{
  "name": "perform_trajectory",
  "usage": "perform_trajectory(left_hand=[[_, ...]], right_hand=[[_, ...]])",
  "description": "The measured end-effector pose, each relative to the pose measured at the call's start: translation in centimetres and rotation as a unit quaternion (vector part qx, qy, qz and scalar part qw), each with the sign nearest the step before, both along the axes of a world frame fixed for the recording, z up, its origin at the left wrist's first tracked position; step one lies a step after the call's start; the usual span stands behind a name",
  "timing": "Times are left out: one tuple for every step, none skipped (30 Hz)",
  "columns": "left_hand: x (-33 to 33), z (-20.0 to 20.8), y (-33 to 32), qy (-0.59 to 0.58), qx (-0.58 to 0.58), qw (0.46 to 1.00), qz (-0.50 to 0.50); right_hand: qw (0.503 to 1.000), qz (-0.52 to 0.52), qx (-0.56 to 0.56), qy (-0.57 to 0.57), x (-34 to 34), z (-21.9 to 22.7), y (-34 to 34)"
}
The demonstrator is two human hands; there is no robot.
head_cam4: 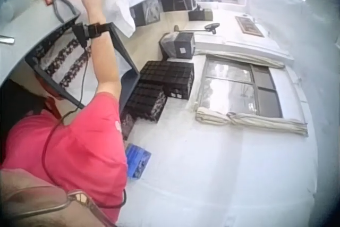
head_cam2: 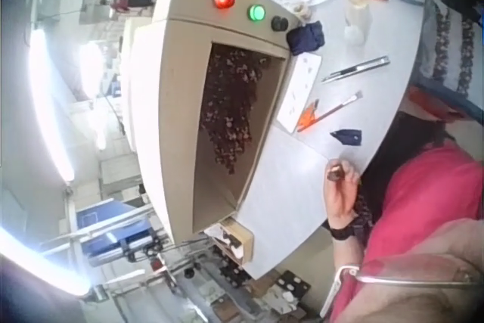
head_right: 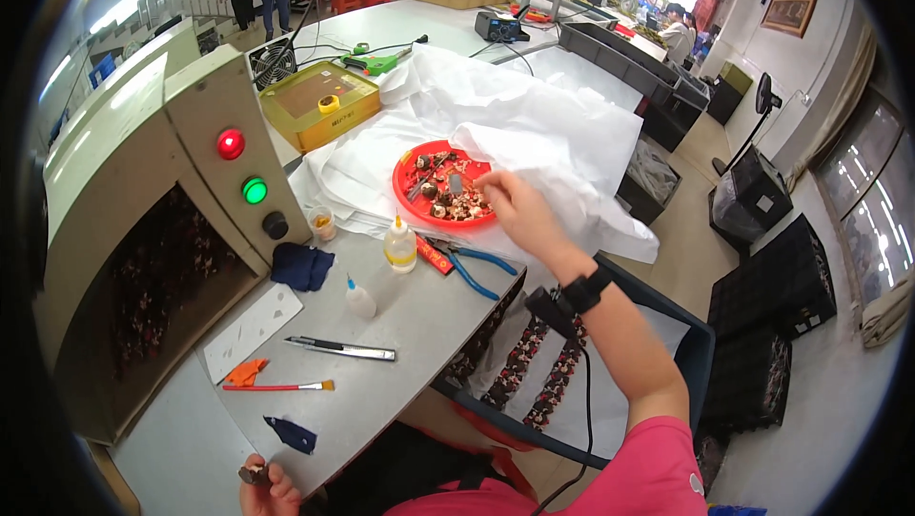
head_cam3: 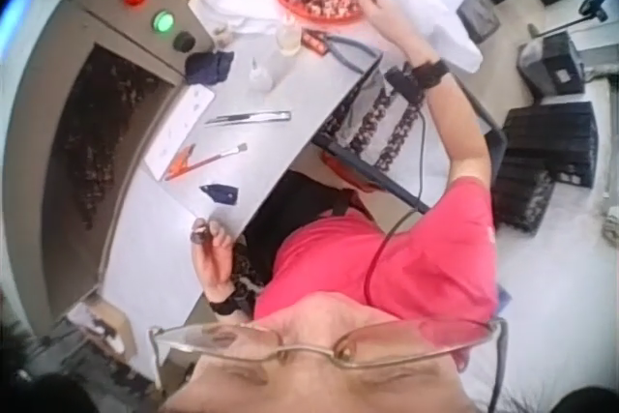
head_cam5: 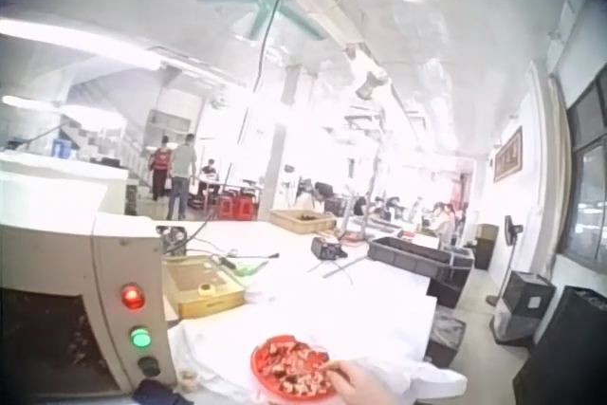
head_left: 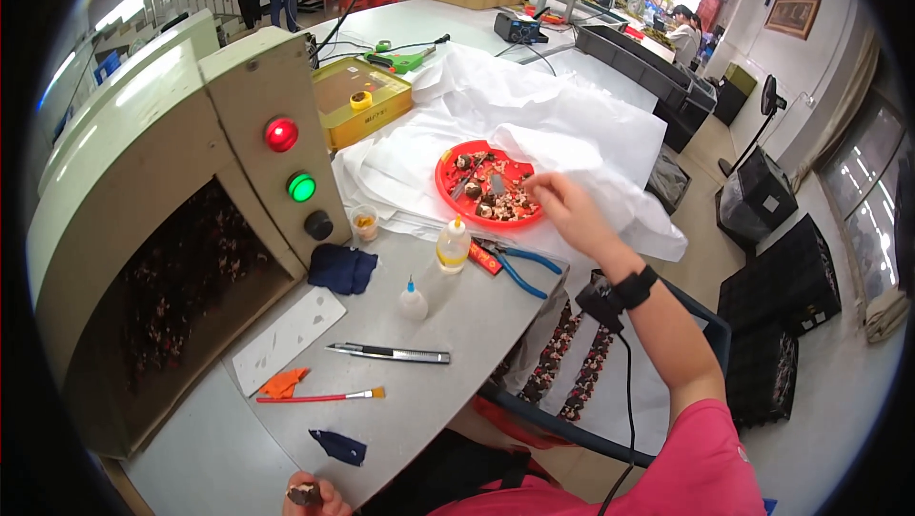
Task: Applying adhesive and assembling small plastic parts for figurine production, then assisting a colleague with camera equipment.
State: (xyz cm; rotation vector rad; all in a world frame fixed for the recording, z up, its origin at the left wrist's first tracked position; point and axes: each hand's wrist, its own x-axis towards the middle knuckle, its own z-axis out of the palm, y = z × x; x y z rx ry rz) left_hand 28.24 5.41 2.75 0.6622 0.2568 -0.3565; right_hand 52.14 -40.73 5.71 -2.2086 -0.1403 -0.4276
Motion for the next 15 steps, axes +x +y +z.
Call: perform_trajectory(left_hand=[[0.1,0.0,-0.1,0.002,0.004,1.000,-0.003],[0.3,0.0,-0.1,0.014,-0.003,1.000,0.003],[0.2,0.0,-0.1,0.025,-0.010,1.000,0.011],[0.3,0.0,0.0,0.039,0.005,0.999,0.016],[0.4,0.1,-0.1,0.040,0.008,0.999,0.014],[0.5,0.2,-0.1,0.043,-0.002,0.999,0.011],[0.6,0.2,-0.2,0.046,-0.011,0.999,0.007],[0.7,0.2,-0.2,0.053,-0.009,0.999,0.010],[0.6,0.1,-0.1,0.055,-0.006,0.998,0.009],[0.5,0.1,-0.1,0.054,-0.014,0.998,0.010],[0.6,0.1,-0.1,0.054,-0.021,0.998,0.010],[0.8,0.3,-0.2,0.048,-0.021,0.999,0.006],[0.9,0.3,-0.2,0.051,-0.020,0.999,0.004],[1.1,0.3,-0.3,0.049,-0.029,0.998,0.004],[1.1,0.4,-0.4,0.046,-0.038,0.998,0.005]], right_hand=[[1.000,-0.007,0.007,-0.019,1.2,-0.1,-0.8],[1.000,-0.010,0.011,-0.017,2.2,0.2,-1.4],[0.999,-0.014,-0.048,-0.004,3.2,0.6,-1.7],[0.994,-0.018,-0.107,0.010,4.2,0.9,-2.1],[0.994,-0.020,-0.104,0.012,5.2,0.7,-2.5],[0.992,-0.013,-0.126,0.015,6.2,0.4,-2.9],[0.989,-0.007,-0.149,0.018,7.1,0.2,-3.2],[0.989,-0.010,-0.148,0.019,7.8,0.2,-3.4],[0.986,-0.002,-0.166,0.020,8.5,-0.1,-3.4],[0.983,0.005,-0.184,0.020,9.2,-0.3,-3.4],[0.983,0.004,-0.182,0.023,9.8,-0.6,-3.3],[0.982,0.014,-0.187,0.020,10.2,-0.7,-3.2],[0.981,0.024,-0.192,0.016,10.7,-0.8,-3.2],[0.981,0.022,-0.191,0.019,11.2,-1.1,-3.4],[0.974,0.022,-0.227,0.014,11.8,-1.3,-3.6]])
